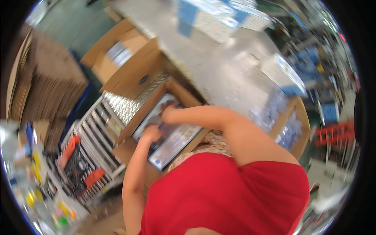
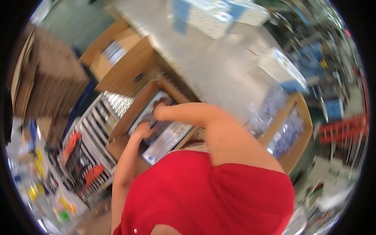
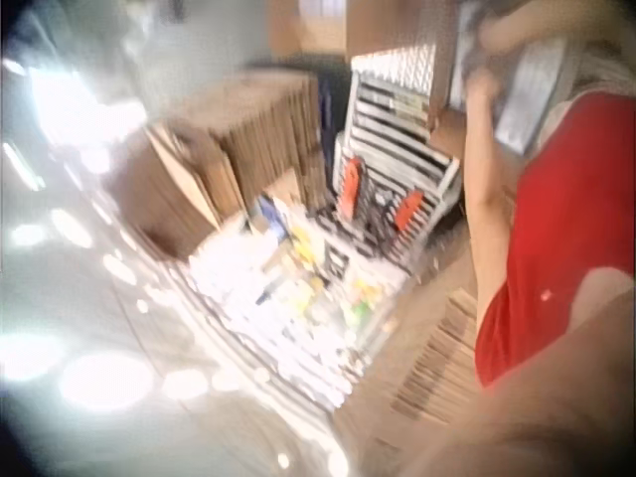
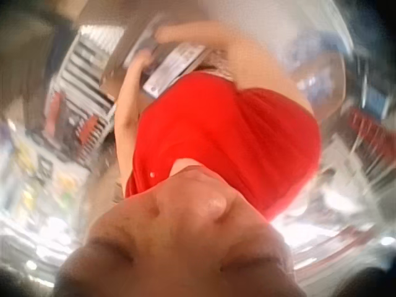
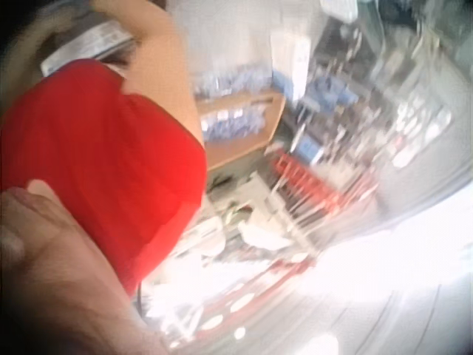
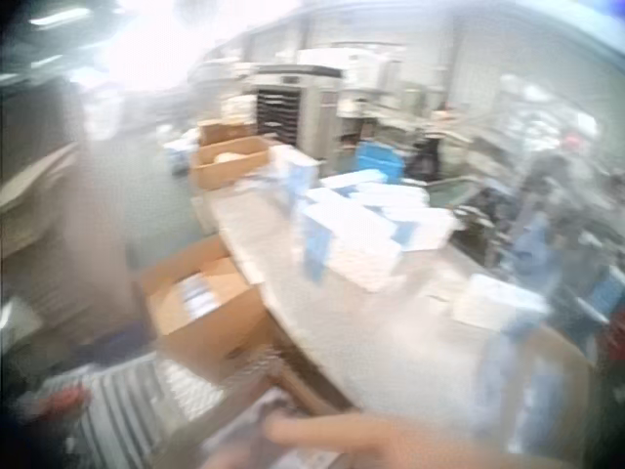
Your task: The person packs boxes by placing packages of products into cardboard boxes and then moving the boxes to a conveyor belt.
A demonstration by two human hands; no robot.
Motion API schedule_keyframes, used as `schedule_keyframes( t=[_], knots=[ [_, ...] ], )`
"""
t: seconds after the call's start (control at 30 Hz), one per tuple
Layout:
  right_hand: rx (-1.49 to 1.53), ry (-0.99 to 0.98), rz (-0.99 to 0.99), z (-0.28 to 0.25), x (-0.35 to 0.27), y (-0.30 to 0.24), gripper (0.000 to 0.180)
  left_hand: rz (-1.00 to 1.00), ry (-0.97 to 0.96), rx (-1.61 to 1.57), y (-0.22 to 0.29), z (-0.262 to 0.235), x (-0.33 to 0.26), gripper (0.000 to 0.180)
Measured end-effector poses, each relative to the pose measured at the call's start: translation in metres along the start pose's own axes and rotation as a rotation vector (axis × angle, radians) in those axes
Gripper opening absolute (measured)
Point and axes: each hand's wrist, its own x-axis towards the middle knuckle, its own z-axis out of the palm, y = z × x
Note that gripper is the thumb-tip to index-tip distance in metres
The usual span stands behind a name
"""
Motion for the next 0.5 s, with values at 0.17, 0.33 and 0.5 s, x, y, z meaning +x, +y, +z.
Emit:
schedule_keyframes(
  t=[0.17, 0.33, 0.5],
  knots=[
    [0.168, -0.083, -0.216, 0.047, 0.071, 0.004, 0.054, -0.034, -0.170, -0.053, -0.055, 0.104, 0.090, 0.098],
    [0.424, 0.176, -0.728, 0.007, 0.014, 0.022, 0.025, -0.034, -0.167, 0.028, -0.033, 0.094, 0.092, 0.091],
    [1.056, 1.312, -0.378, -0.011, -0.197, 0.129, 0.013, -0.067, -0.110, -0.066, -0.037, 0.039, 0.071, 0.070]
  ],
)
